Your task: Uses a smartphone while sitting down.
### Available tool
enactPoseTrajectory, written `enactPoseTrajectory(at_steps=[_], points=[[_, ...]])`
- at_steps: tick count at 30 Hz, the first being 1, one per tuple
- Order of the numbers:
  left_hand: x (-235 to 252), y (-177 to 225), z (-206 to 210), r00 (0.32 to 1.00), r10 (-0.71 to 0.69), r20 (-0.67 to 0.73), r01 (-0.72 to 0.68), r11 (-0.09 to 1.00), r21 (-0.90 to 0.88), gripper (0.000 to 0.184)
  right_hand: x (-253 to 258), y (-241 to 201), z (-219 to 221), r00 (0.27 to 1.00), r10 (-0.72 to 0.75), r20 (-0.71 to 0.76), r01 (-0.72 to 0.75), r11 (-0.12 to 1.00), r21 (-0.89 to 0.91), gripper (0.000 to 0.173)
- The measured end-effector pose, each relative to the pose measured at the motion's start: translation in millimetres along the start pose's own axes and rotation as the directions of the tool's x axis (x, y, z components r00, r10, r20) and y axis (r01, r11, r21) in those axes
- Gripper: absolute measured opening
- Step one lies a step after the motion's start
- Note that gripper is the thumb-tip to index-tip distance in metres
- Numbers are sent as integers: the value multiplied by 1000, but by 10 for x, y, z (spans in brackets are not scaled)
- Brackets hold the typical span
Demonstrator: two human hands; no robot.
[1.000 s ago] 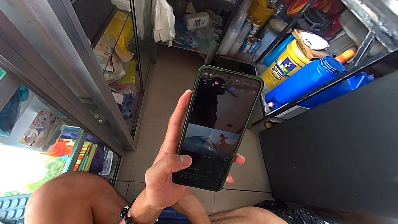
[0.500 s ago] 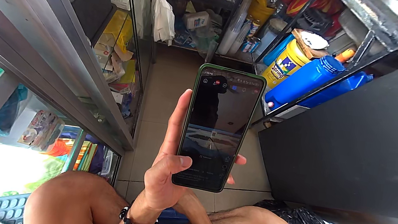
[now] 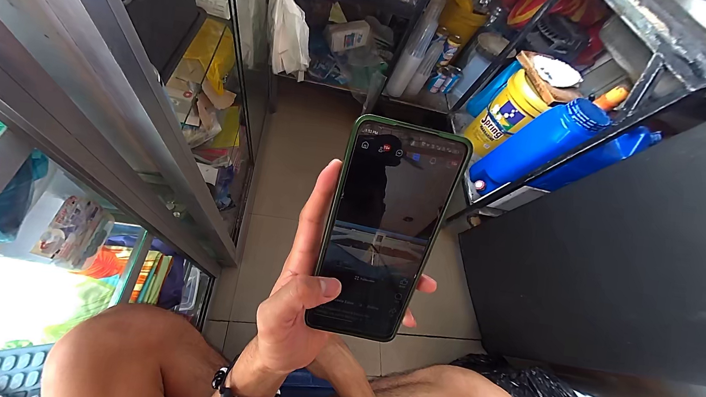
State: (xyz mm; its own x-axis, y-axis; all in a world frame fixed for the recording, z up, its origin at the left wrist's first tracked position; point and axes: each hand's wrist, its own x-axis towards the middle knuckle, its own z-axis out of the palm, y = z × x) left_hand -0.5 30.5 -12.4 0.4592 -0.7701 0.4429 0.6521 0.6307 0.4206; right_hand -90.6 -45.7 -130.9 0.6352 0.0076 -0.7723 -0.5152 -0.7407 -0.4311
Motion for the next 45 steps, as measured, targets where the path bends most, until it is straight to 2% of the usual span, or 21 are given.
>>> enactPoseTrajectory(at_steps=[6, 9, 13, 15, 16, 17, 18, 19, 20, 21, 28, 34, 37, 41, 45], points=[[2, 4, 0, 1000, -5, 1, 5, 1000, -13, 81, -121, -143, -85, 997, 71, 24, -71, 997, -8, 44], [3, 8, -1, 1000, -3, 7, 3, 1000, -15, 81, -63, -60, -41, 1000, 25, 13, -24, 1000, -13, 44], [3, 4, 6, 1000, 4, 3, -4, 1000, -6, 81, -78, -88, -64, 999, 35, 19, -35, 999, -6, 44], [5, 8, 1, 1000, -2, 4, 2, 1000, -1, 81, -139, -46, -69, 997, -61, -42, 57, 996, -72, 43], [4, 9, -1, 1000, -4, 6, 4, 1000, 0, 81, -102, 137, 51, 942, -270, -199, 236, 955, -182, 41], [3, 9, -2, 1000, -5, 8, 5, 1000, -3, 81, 105, 429, 246, 699, -570, -432, 463, 821, -333, 41], [1, 12, 2, 1000, -9, 8, 9, 1000, -3, 81, -162, 91, -10, 949, -260, -178, 229, 957, -177, 42], [0, 12, 6, 1000, -9, 7, 9, 1000, -5, 81, -265, -144, -189, 999, -41, -17, 40, 998, -55, 43], [0, 9, 7, 1000, -7, 6, 7, 1000, -7, 81, -317, -246, -268, 999, 43, 29, -44, 999, 12, 44], [2, 6, 6, 1000, -4, 6, 4, 1000, -6, 81, -347, -272, -292, 998, 59, 31, -60, 998, 33, 44], [6, 3, -3, 1000, 4, 8, -4, 1000, -5, 81, 22, -2, 19, 1000, 9, 4, -9, 1000, -13, 44], [6, -2, -13, 1000, 1, 3, -1, 1000, -9, 81, -36, -12, -2, 1000, -6, -2, 6, 1000, -17, 45], [8, -6, -19, 1000, -1, 4, 1, 1000, 0, 81, -164, -202, -87, 993, 111, 45, -109, 993, -51, 46], [11, -9, -27, 1000, -2, 5, 2, 1000, 9, 82, 394, 265, 323, 993, -84, -88, 80, 996, -46, 45], [11, -10, -24, 1000, -1, 5, 1, 1000, 13, 82, 305, 155, 251, 998, -43, -42, 41, 998, -39, 45]])
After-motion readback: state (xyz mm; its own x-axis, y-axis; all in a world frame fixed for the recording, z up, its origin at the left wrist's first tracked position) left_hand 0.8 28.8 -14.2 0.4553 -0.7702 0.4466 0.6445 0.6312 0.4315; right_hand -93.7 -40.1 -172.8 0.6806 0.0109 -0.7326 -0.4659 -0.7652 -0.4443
